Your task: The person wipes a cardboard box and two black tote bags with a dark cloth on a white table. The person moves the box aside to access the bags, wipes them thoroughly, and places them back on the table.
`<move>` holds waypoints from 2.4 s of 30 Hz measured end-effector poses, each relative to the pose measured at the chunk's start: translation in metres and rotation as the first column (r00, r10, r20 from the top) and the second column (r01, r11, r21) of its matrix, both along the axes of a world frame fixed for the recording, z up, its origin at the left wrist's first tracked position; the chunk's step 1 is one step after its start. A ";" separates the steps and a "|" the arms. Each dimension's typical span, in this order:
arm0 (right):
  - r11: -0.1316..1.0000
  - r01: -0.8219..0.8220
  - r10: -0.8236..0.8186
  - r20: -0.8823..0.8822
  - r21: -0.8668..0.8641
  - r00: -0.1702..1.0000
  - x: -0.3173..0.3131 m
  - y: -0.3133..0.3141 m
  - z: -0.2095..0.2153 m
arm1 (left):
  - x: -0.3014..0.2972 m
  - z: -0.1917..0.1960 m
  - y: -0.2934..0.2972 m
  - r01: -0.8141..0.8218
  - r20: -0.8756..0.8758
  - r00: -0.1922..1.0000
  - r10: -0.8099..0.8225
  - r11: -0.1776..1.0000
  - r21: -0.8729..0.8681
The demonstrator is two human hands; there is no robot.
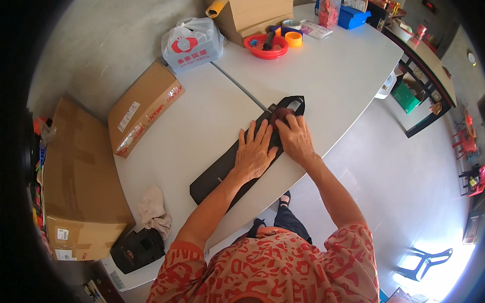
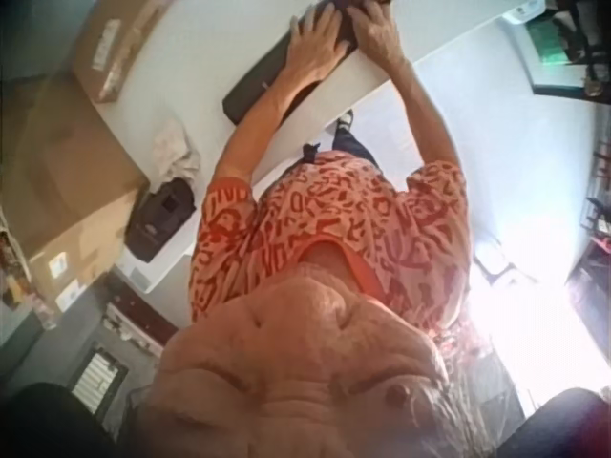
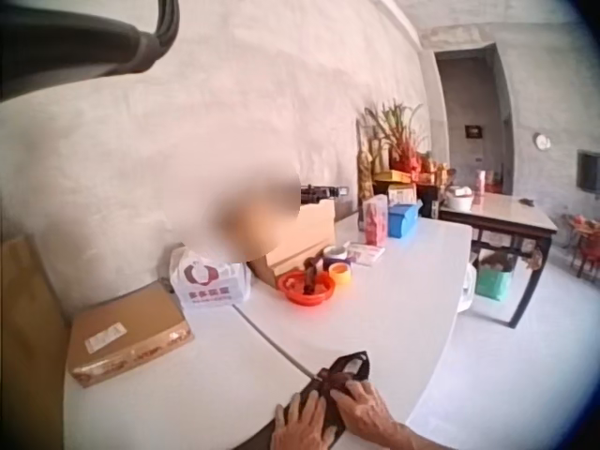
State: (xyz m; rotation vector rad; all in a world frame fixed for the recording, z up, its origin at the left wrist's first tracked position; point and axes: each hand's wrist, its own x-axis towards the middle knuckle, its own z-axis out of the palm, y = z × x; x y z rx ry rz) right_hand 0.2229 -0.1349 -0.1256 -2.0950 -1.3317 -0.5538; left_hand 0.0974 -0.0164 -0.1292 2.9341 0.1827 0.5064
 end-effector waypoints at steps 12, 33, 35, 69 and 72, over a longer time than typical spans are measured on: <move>0.996 -0.084 0.078 -0.416 0.003 0.906 -0.029 -0.053 0.038 | 0.023 0.028 0.029 -0.186 -0.236 0.968 0.090 0.885 -0.428; 0.930 0.138 0.067 -0.525 0.342 0.848 -0.031 -0.086 0.059 | -0.008 0.092 0.092 0.203 -0.025 0.869 0.494 -0.403 -0.893; 0.902 0.202 -0.117 -0.235 0.381 0.965 -0.040 -0.073 0.080 | -0.031 0.064 0.091 0.350 0.082 0.860 0.504 -0.465 -0.813; 0.990 0.098 -0.095 -0.039 0.100 0.995 -0.100 0.042 -0.022 | -0.074 -0.027 0.021 0.374 -0.020 0.867 0.497 -0.678 -0.633; 0.988 0.018 0.011 -0.186 0.154 0.982 -0.125 0.048 -0.013 | -0.077 -0.028 0.020 0.370 -0.004 0.871 0.492 -0.660 -0.654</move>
